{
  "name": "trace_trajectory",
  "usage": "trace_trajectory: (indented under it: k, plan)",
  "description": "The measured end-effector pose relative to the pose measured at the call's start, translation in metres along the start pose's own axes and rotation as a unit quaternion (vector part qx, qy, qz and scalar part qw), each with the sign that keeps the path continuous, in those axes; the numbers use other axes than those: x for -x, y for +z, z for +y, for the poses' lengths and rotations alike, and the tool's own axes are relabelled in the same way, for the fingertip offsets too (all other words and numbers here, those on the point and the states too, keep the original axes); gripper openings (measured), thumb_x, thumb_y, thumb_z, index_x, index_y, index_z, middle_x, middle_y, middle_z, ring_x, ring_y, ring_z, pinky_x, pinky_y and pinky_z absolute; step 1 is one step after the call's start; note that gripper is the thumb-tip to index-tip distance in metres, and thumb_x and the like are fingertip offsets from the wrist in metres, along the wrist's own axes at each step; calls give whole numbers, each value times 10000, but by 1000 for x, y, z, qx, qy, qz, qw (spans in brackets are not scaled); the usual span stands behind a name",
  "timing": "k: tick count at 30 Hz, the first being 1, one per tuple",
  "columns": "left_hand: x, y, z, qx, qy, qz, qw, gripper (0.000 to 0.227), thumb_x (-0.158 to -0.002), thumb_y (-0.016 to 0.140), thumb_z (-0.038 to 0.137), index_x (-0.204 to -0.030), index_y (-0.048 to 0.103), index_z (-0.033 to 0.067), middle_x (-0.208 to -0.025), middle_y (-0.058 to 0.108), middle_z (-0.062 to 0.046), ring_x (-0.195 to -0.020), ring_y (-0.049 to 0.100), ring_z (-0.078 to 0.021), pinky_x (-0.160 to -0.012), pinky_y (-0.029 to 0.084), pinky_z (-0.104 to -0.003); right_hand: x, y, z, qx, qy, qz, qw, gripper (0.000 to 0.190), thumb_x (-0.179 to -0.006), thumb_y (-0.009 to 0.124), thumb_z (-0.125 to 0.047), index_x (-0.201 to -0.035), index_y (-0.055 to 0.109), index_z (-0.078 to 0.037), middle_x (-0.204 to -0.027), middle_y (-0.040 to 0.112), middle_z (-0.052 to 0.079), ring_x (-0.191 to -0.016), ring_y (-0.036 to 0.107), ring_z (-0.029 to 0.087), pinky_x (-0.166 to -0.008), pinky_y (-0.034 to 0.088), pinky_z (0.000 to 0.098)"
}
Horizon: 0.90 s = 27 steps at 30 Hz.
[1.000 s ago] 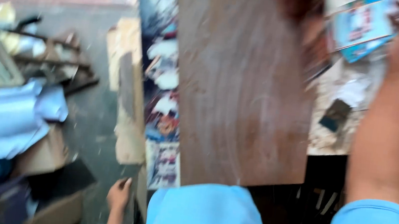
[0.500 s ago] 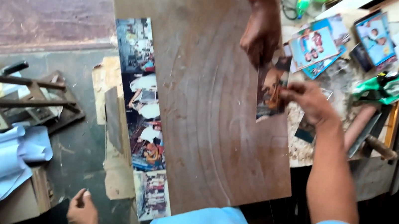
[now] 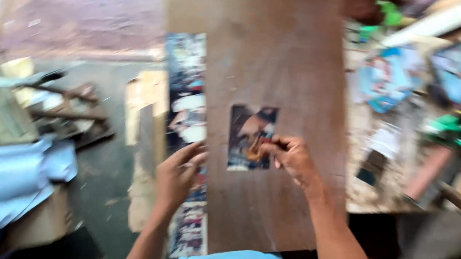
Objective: The person arranges multiple printed photographs on a large wooden board, placing them in a vertical column and adjusting their positions. The person handles the photos by hand, aligning them carefully and occasionally repositioning them to fit the layout.
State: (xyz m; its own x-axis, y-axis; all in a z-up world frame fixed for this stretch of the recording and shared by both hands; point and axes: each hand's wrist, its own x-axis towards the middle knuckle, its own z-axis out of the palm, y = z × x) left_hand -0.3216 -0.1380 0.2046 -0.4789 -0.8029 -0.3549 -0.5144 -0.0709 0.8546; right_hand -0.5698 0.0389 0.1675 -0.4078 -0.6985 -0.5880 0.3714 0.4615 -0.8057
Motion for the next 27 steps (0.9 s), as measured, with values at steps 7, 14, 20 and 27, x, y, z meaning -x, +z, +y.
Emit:
trace_trajectory:
  k: [7,14,20,27]
  plan:
    - [-68,-3,1,57,38,-8,998,229,-923,741,153,-1118,782,39,-792,771,-59,-725,700,-92,-673,559,-252,-72,67,-36,-25,-80,12,996,175,-922,772,-114,-1032,755,22,-759,694,40,-555,589,76,-479,451,243]
    - [-227,-27,-3,21,51,-7,998,183,-941,744,213,-973,806,44,-852,796,-56,-742,723,-112,-700,582,-282,-205,87,-102,53,-156,17,986,139,-934,769,-78,-1050,750,-4,-827,720,48,-614,629,81,-534,517,235]
    - [-348,-43,-11,-47,115,157,980,187,-880,752,215,-1044,812,148,-951,815,-38,-827,771,-140,-740,584,-287,-330,79,-146,113,-208,37,971,105,-955,802,-66,-1018,755,5,-817,756,82,-607,686,83,-471,526,207]
    - [-352,-22,-26,-41,9,90,995,176,-881,754,231,-1041,824,216,-890,826,4,-770,774,-100,-741,591,-276,-351,88,-133,131,-179,19,975,120,-951,794,-78,-1039,754,-8,-850,767,75,-610,698,74,-434,501,187]
